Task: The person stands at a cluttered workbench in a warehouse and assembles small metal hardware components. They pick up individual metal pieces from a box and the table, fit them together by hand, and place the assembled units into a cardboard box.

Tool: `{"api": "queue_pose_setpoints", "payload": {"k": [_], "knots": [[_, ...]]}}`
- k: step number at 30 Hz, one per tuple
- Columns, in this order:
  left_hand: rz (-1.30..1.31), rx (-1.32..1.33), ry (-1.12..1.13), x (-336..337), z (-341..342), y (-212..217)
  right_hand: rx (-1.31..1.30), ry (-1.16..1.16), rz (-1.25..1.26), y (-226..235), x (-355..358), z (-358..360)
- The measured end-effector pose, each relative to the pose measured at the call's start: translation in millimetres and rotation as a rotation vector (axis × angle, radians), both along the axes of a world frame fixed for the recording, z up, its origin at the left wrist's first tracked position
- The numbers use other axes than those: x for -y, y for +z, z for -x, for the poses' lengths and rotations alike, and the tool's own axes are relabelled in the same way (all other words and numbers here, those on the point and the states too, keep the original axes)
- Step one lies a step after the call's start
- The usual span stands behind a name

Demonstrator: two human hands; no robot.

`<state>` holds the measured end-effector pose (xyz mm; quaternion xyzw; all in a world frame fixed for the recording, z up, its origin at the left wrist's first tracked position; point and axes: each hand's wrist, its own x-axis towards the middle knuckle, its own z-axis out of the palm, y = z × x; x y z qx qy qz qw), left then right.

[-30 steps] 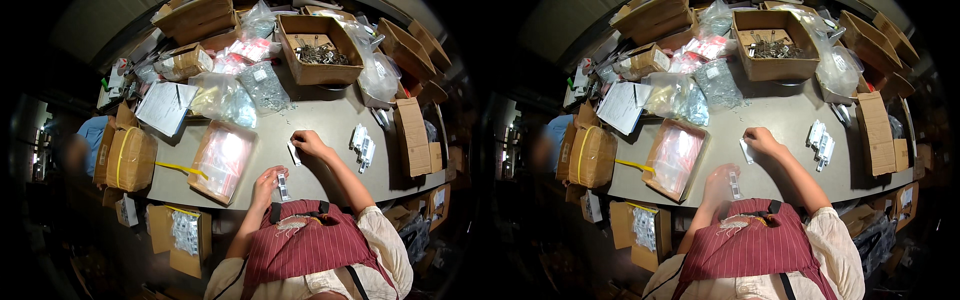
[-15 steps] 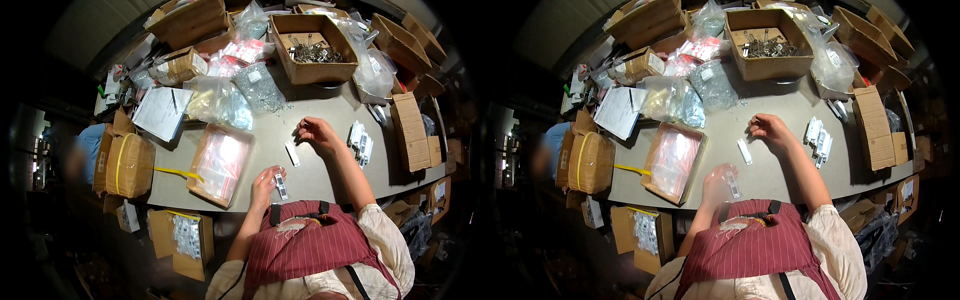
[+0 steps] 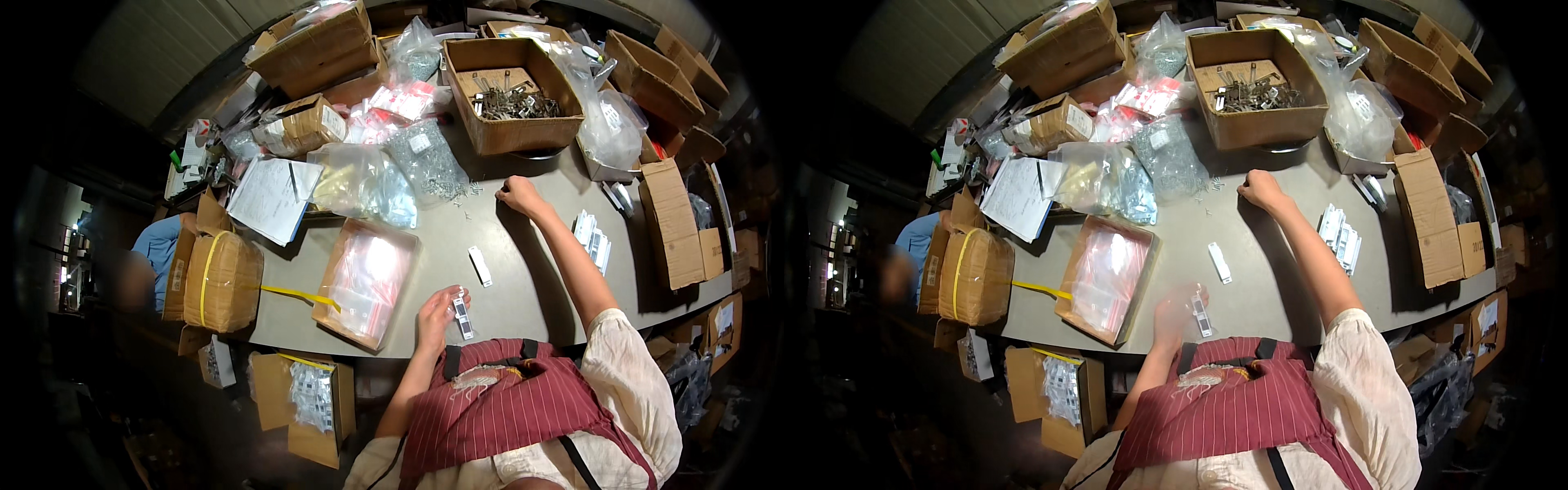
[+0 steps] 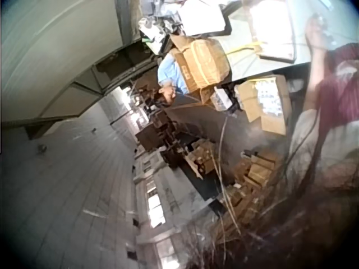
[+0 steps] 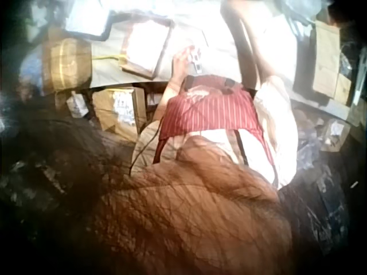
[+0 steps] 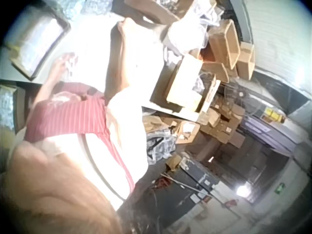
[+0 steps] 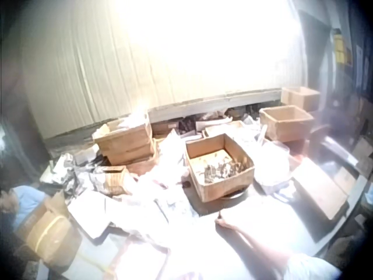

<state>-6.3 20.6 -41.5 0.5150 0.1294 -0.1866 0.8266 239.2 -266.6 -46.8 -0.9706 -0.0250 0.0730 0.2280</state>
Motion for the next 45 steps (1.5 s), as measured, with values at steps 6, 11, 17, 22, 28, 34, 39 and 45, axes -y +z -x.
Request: {"api": "queue_pose_setpoints", "payload": {"k": [6,11,17,22,28,34,39,45], "knots": [[-0.150,0.146,-0.077,-5.8,3.1,-14.9,-0.659,-0.161,-1.335,14.1,-13.2,72.0],[0.251,-0.097,0.047,-10.6,-5.3,-4.8,-0.652,-0.248,-1.630,31.5,-43.6,122.5],[-0.200,0.167,-0.050,6.0,-1.3,-2.0,-0.169,0.021,-0.579,-1.0,-47.1,128.0],[-0.017,-0.039,0.035,11.8,-1.6,5.8,-0.147,0.126,-0.247,5.5,-77.4,127.4],[0.055,-0.001,-0.009,16.2,0.8,-28.8,-0.260,0.137,-0.569,-14.3,-64.3,123.8],[0.026,0.061,-0.017,15.6,5.8,-30.9,-0.402,0.171,-0.724,0.0,-76.1,131.3],[0.057,0.087,0.016,21.6,3.6,-43.2,-0.530,0.117,-0.871,-9.9,-74.8,138.7],[0.088,0.107,0.035,24.3,5.9,-42.5,-0.678,0.031,-1.363,13.9,-81.4,165.5]]}}
